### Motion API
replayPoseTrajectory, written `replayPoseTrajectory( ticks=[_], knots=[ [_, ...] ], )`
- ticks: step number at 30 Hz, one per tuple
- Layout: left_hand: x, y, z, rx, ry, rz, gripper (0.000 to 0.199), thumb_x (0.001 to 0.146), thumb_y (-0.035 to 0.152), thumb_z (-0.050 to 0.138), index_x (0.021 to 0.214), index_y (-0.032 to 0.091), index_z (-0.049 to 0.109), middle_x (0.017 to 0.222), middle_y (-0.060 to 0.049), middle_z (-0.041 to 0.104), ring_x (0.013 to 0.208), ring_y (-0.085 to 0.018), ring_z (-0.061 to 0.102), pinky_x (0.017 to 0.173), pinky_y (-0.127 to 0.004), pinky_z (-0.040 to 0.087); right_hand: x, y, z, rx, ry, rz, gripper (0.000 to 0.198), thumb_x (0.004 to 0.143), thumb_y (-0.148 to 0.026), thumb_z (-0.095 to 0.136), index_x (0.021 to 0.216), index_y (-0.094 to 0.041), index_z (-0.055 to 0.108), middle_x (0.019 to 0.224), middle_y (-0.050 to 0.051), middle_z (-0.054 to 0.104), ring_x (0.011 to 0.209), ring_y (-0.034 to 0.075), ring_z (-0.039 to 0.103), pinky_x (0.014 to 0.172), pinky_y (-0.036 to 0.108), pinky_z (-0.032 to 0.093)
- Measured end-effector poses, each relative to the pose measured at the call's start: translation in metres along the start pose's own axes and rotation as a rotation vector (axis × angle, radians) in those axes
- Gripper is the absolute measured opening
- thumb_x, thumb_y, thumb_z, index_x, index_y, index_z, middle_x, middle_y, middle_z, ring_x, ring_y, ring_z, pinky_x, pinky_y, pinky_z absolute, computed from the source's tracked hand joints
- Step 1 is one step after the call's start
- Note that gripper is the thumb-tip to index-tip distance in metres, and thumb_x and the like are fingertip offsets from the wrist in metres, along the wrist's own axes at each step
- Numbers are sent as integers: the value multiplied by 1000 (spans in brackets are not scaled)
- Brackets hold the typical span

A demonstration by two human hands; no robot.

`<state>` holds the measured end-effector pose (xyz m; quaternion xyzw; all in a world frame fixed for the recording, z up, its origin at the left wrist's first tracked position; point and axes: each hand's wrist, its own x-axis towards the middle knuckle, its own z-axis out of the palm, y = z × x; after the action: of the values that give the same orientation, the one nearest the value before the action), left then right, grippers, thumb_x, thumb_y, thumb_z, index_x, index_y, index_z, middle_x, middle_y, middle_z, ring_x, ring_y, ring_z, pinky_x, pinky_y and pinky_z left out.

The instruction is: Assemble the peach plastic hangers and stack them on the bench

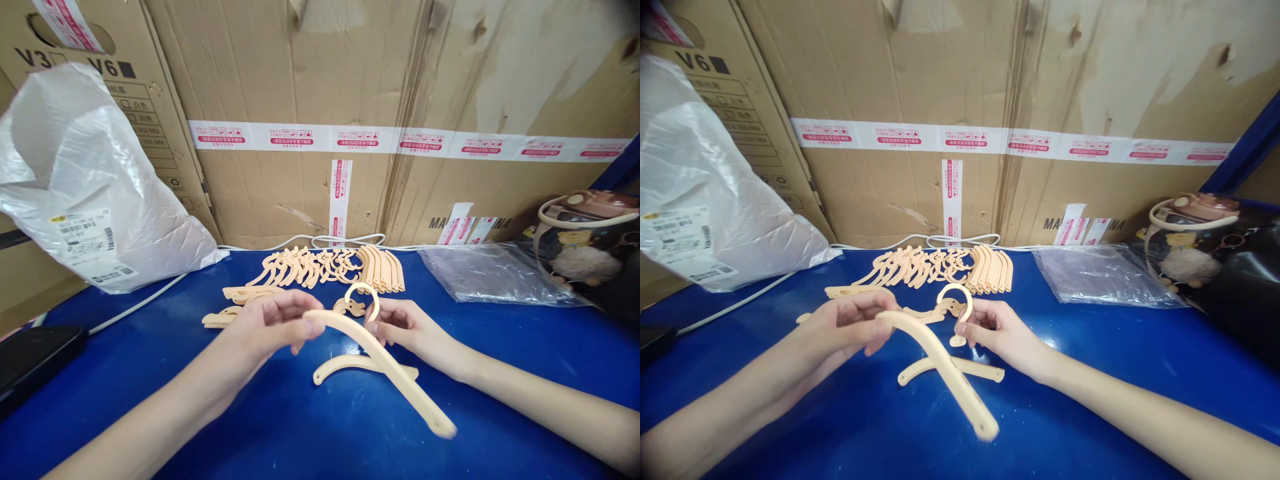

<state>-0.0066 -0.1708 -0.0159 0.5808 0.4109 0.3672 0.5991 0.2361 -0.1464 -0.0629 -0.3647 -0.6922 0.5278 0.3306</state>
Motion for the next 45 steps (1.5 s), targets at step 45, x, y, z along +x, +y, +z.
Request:
replayPoseTrajectory(
  ticks=[45],
  knots=[
    [-4,-30,22,856,-68,251,19,98,31,39,87,21,50,87,0,61,80,-17,57,70,-27,41,0,-7,-1,452,37,135,36,74,-22,75,101,-20,51,83,0,67,75,13,66,69,25,54]
  ],
)
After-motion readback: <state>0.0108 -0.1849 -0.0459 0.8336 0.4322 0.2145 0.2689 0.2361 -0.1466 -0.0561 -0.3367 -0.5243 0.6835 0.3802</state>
